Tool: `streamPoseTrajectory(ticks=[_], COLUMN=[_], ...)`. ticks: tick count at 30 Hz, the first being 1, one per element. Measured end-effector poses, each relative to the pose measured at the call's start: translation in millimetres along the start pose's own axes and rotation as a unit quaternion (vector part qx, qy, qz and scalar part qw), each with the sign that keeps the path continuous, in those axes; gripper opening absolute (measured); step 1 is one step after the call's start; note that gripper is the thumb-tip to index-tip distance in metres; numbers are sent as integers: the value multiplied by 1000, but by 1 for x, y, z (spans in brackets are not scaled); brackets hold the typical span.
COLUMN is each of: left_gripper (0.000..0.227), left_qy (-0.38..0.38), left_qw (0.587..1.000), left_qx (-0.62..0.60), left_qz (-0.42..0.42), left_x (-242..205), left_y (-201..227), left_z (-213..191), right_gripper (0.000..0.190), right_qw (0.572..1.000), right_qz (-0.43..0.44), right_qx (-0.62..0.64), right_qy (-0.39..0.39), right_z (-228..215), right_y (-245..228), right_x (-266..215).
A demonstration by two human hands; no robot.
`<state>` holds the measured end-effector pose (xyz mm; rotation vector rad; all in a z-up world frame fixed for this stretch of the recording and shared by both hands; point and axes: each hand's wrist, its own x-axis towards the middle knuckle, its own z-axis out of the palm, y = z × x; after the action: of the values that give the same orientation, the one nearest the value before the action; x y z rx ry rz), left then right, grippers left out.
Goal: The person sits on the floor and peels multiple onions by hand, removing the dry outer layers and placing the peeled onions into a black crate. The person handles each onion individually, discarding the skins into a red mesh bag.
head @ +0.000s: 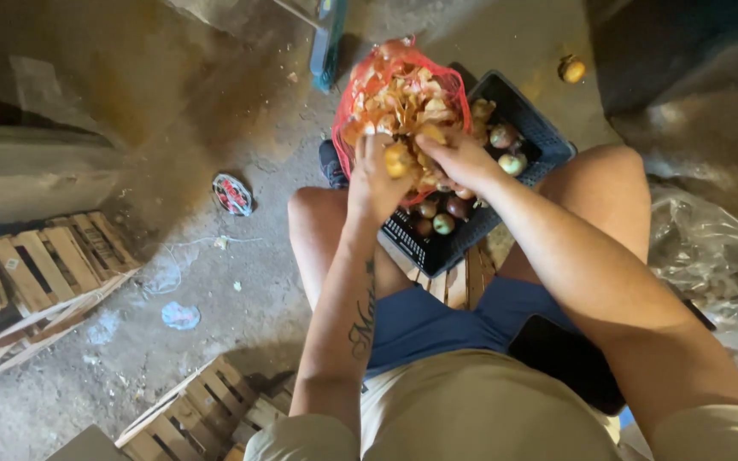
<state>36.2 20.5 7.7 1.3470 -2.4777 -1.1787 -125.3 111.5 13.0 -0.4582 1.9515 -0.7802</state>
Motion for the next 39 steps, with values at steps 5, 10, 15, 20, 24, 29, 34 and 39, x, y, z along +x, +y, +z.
streamPoseTrajectory(ticks=[5,10,15,20,24,29,34,39], left_gripper=[51,50,20,19,22,11,48,53], left_qy=[42,23,50,178,202,188,135,55], left_qw=[998,998,940,827,794,734,809,924], left_qx=[-41,-44,-311,-512,-558,-648,-566,-348], left_qz=[-3,-31,-131,-151,-133,-80,-86,150], left_x=[1,7,21,6,10,8,-20,-10], left_y=[24,25,1,42,29,26,96,41], left_z=[-28,-20,9,-12,10,40,-13,23], right_gripper=[59,70,74,69,73,87,42,49], right_qw=[980,960,957,965,973,945,954,984], right_qz=[-132,-240,-271,-238,-172,-160,-139,-15], right_qx=[29,-133,-96,-68,36,237,245,177], right_qy=[-145,-59,-46,-88,-151,-161,-101,4], right_z=[1,-19,-18,-24,-4,0,19,19], right_y=[8,-24,-14,-25,0,-19,17,35], right_x=[-1,-47,-39,-41,-34,-45,0,14])
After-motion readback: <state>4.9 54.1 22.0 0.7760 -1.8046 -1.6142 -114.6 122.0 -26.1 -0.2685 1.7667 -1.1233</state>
